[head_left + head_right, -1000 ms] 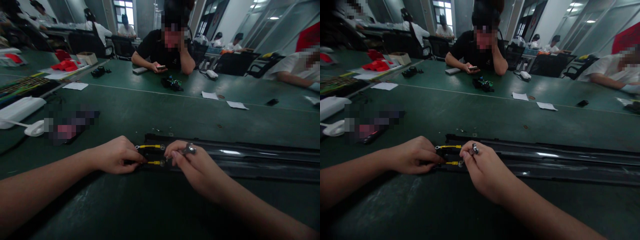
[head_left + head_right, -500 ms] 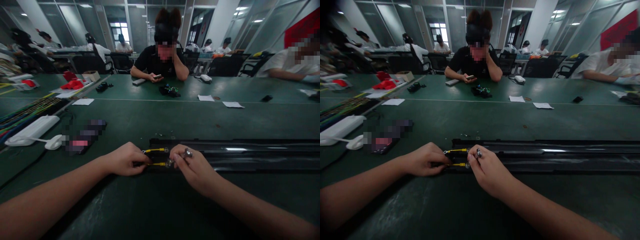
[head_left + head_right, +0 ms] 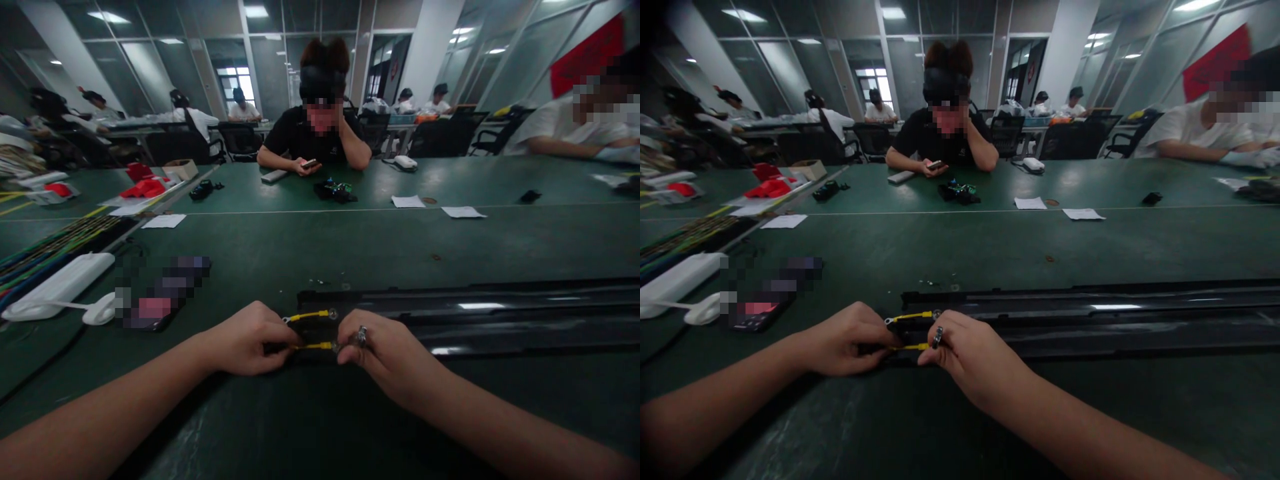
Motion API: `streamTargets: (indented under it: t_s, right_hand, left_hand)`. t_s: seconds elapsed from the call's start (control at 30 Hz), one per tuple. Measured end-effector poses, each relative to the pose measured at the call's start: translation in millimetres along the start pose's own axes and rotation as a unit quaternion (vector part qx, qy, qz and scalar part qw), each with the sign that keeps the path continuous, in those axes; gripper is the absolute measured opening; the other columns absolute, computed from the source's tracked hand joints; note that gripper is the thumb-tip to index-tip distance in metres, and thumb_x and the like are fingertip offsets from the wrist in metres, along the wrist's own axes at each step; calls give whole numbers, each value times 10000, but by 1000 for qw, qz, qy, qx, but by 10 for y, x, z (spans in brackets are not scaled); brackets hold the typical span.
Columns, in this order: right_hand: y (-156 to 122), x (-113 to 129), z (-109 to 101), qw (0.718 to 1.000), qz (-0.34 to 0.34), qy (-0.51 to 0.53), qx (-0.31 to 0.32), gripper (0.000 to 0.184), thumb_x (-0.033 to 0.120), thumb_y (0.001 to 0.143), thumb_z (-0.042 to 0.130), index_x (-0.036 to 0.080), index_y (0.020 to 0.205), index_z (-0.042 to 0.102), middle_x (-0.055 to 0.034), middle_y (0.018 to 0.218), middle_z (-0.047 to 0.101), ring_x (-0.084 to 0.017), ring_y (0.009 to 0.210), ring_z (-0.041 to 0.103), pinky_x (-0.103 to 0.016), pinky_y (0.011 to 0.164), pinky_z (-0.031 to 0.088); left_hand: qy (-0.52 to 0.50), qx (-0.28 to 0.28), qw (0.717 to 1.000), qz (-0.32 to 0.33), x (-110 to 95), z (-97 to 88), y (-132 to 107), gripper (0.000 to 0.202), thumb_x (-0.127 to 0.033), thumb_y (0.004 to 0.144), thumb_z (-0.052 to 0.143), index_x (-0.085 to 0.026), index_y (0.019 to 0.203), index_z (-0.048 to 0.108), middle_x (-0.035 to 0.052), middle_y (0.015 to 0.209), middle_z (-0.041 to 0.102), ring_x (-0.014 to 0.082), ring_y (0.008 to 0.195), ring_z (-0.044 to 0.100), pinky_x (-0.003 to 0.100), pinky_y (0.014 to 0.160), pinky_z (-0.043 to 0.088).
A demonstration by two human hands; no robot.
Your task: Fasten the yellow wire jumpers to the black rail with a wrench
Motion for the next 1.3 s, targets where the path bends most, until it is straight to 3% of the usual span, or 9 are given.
streamTargets:
  t_s: [0.23,0.4,0.7,0.87,1.0,1.3]
  right_hand:
    - [-38,-46,33,998,3,-39,-55,267,321,1074,441,190,890,583,-32,853,626,-163,734,614,-298,668,483]
    - [-60,-3,20,998,-16,-40,-37,238,239,1076,376,190,970,583,-52,918,646,-173,798,630,-312,718,511]
    - [-54,-27,17,998,-28,-30,-51,295,379,1074,472,190,878,585,-32,845,639,-166,748,640,-293,676,501]
    - [-77,-36,18,996,-30,-28,-78,271,293,1089,384,185,936,579,-42,855,639,-168,737,634,-307,669,518]
    - [-93,-24,28,997,-45,-26,-61,210,227,1074,388,190,995,580,-53,913,659,-178,800,646,-325,719,537]
    - [-74,-25,29,997,-58,-11,-47,192,270,1056,495,192,900,575,-52,887,672,-184,803,665,-322,729,545]
  left_hand:
    - [-8,15,1000,-16,20,6,-3,213,-169,936,567,-171,1094,709,16,752,700,139,628,639,273,574,431]
    - [-8,18,1000,-18,24,0,-6,201,-175,938,573,-167,1083,713,21,766,706,143,643,642,277,584,430]
    - [-11,23,999,-24,26,-3,-8,195,-177,939,574,-178,1078,710,14,768,700,140,658,644,276,599,429]
    - [-24,24,999,-29,32,1,-19,210,-172,939,572,-181,1096,711,12,752,698,141,645,643,278,589,427]
    - [-20,26,999,-31,38,-4,-13,217,-177,944,567,-182,1105,711,14,747,695,142,636,637,283,586,426]
    - [-11,22,999,-27,21,13,-9,185,-193,953,573,-172,1075,710,10,742,684,135,625,620,283,570,404]
Point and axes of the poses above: each hand's wrist, its own y-axis towards the middle knuckle, its own z-axis out of the palm, x = y × z, the point moved 3 cm from there along y, towards the middle knuckle
